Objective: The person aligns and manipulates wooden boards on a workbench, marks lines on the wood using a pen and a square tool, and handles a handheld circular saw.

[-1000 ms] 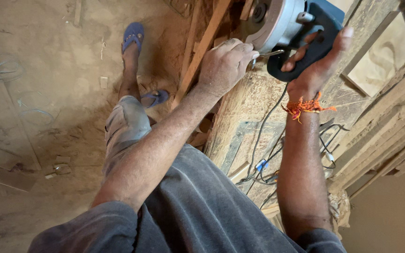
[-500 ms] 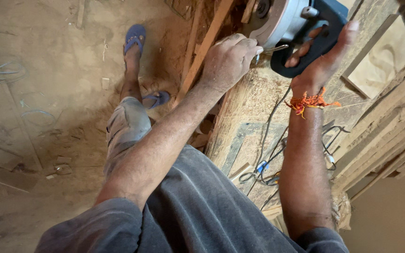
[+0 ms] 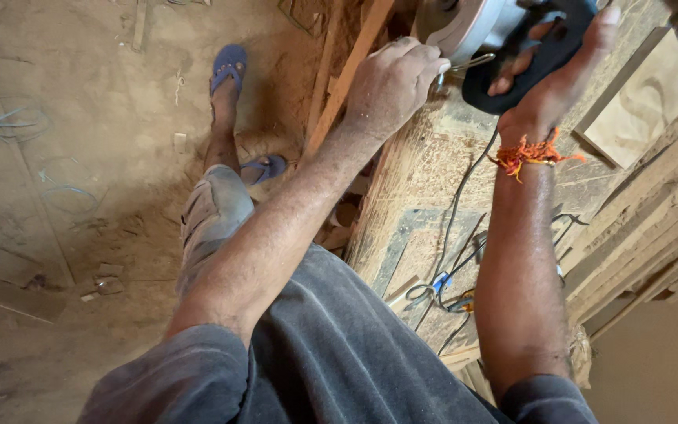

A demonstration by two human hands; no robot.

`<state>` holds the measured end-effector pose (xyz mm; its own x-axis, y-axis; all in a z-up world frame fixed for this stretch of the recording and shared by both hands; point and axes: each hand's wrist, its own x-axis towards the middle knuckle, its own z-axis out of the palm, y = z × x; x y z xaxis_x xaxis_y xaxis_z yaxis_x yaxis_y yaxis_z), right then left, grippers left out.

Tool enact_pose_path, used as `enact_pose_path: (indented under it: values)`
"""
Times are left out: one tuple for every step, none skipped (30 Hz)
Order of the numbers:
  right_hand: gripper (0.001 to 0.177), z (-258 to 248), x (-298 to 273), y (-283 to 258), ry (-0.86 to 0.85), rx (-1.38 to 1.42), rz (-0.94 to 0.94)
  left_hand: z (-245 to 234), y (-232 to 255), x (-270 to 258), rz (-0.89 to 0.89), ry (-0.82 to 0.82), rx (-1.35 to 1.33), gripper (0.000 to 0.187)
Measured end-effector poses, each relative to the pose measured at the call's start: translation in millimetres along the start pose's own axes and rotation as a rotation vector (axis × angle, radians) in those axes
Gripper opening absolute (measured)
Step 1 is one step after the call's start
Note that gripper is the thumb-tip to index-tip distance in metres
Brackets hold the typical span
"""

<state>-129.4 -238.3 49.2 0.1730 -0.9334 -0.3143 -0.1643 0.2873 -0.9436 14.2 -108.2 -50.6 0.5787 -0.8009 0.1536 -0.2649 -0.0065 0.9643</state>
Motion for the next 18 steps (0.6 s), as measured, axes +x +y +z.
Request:
enact_pose_path:
  values:
    - [0.076, -1.5, 3.7, 0.6, -0.007, 0.002, 0.008, 3.3, -2.1, 3.7, -0.003, -0.002, -0.012, 0.028]
    - [0.075, -3.7, 9.6, 0.4, -0.013, 0.004, 0.015, 7.3, -4.2, 8.4, -0.005, -0.004, -0.025, 0.029]
    - [0.073, -6.0, 17.0, 0.6, -0.020, 0.006, 0.022, 10.3, -6.4, 13.0, -0.006, -0.005, -0.037, 0.029]
    - [0.071, -8.4, 24.2, 1.7, -0.051, 0.011, -0.004, 12.4, -8.5, 17.2, 0.004, 0.015, -0.035, 0.029]
    - [0.069, -10.8, 31.5, 3.5, -0.082, 0.017, -0.031, 14.2, -10.6, 22.4, 0.016, 0.033, -0.033, 0.028]
    - [0.068, -11.4, 42.7, 4.8, -0.081, 0.035, -0.034, 15.7, -11.9, 27.6, 0.029, 0.052, -0.031, 0.028]
    - [0.068, -12.3, 52.5, 5.1, -0.081, 0.048, -0.032, 18.1, -13.0, 36.7, 0.019, 0.035, -0.009, 0.028]
    - [0.070, -9.4, 65.1, 5.5, -0.050, 0.070, -0.006, 20.8, -13.2, 48.1, 0.009, 0.019, 0.012, 0.028]
    - [0.071, -8.0, 70.9, 4.5, -0.017, 0.097, 0.017, 20.9, -11.8, 55.9, 0.003, 0.001, 0.036, 0.028]
    - [0.069, -7.1, 71.0, 2.4, 0.008, 0.103, 0.013, 19.1, -7.6, 58.7, 0.031, 0.046, 0.062, 0.027]
    - [0.067, -2.8, 72.9, -2.1, 0.031, 0.110, 0.002, 16.9, -2.0, 63.0, 0.065, 0.096, 0.086, 0.027]
    - [0.065, 0.0, 73.4, -9.3, 0.053, 0.117, -0.010, 14.2, 4.6, 65.1, 0.100, 0.146, 0.108, 0.027]
    - [0.064, -0.4, 72.6, -17.6, 0.024, 0.125, -0.017, 12.3, 12.1, 62.7, 0.059, 0.080, 0.085, 0.025]
    - [0.063, -3.5, 68.6, -26.2, -0.006, 0.132, -0.024, 11.0, 21.8, 54.8, 0.019, 0.014, 0.063, 0.026]
    - [0.062, -5.0, 59.9, -30.8, -0.034, 0.136, -0.013, 4.8, 31.2, 39.1, -0.037, -0.059, 0.046, 0.028]
    - [0.059, -6.6, 54.8, -36.0, -0.055, 0.126, -0.054, -8.2, 34.9, 19.8, -0.047, -0.151, 0.011, 0.028]
    - [0.055, -15.5, 46.0, -42.8, -0.063, 0.112, -0.094, -24.6, 37.5, -7.5, -0.060, -0.254, -0.030, 0.030]
    - [0.054, -25.7, 34.1, -48.7, -0.079, 0.102, -0.122, -43.1, 38.7, -36.1, -0.062, -0.379, -0.125, 0.027]
